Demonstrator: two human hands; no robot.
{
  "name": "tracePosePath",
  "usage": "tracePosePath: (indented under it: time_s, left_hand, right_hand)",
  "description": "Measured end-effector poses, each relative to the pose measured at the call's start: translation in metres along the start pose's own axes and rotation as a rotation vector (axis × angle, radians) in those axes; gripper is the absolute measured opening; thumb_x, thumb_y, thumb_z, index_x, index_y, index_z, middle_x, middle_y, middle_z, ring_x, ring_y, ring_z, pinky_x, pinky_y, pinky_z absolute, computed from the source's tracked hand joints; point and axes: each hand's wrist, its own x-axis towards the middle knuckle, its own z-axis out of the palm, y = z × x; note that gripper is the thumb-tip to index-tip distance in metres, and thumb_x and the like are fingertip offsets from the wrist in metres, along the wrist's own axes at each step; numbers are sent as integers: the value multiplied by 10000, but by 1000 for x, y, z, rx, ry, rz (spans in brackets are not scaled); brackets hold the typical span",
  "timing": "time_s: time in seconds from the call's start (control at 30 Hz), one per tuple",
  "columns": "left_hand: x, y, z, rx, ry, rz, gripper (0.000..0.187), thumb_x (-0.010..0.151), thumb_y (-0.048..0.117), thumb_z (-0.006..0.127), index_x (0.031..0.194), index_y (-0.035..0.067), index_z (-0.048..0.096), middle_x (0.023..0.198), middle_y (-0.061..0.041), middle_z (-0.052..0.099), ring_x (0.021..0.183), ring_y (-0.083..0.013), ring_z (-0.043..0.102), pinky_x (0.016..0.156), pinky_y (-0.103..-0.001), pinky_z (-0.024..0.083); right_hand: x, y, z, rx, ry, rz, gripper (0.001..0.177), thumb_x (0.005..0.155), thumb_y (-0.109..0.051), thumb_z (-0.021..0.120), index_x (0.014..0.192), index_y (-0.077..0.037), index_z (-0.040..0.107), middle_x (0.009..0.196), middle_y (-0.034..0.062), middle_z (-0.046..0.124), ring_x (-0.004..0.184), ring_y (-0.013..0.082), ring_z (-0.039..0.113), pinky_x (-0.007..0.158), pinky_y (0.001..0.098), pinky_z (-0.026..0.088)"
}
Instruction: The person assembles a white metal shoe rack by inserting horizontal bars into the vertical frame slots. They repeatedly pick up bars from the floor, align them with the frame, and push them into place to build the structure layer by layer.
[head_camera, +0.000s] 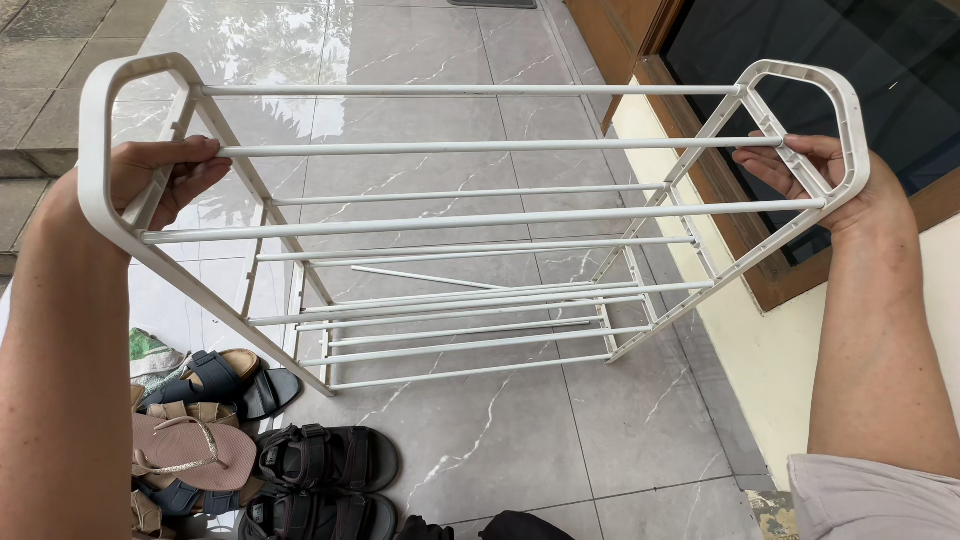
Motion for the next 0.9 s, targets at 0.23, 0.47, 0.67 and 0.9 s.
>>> tracePosePath:
  time_s: [0.23, 0.47, 0.67, 0.9]
  left_hand:
    - [5, 3, -3, 36, -41, -45, 126, 991, 76, 677, 962, -46, 663, 993, -130, 696, 945, -143, 748, 853, -154, 589]
    - [3, 0, -3, -51, -54, -17, 145, 1005, 88, 702, 965, -44, 656, 970, -120, 704, 930, -143, 752, 868, -134, 635]
    - [-3, 3, 5, -85, -66, -22, 119, 955, 53, 711, 914, -53, 675, 910, -115, 691, 858, -143, 752, 836, -150, 648]
    - [-19, 4, 17, -169, -16, 8, 244, 916, 148, 654, 950, -93, 672, 895, -160, 718, 815, -203, 774, 826, -242, 695]
  right_hand:
    - [4, 3, 3, 1, -143, -12, 419, 991, 13, 608, 1315, 261, 515, 1248, 388, 635, 1132, 432, 718, 1018, 395, 587]
    - [14, 2, -6, -83, -198, 24, 456, 1051, -62, 585, 1390, 232, 505, 1294, 365, 612, 1230, 403, 668, 1105, 384, 558]
    - [55, 26, -57, -184, -299, 3, 419, 1150, -138, 466, 1444, 161, 466, 1346, 333, 587, 1359, 379, 600, 1114, 374, 488]
    - [133, 63, -118, -488, -205, 33, 378, 1192, -233, 439, 1420, 65, 489, 1394, 328, 549, 1362, 322, 569, 1070, 353, 430]
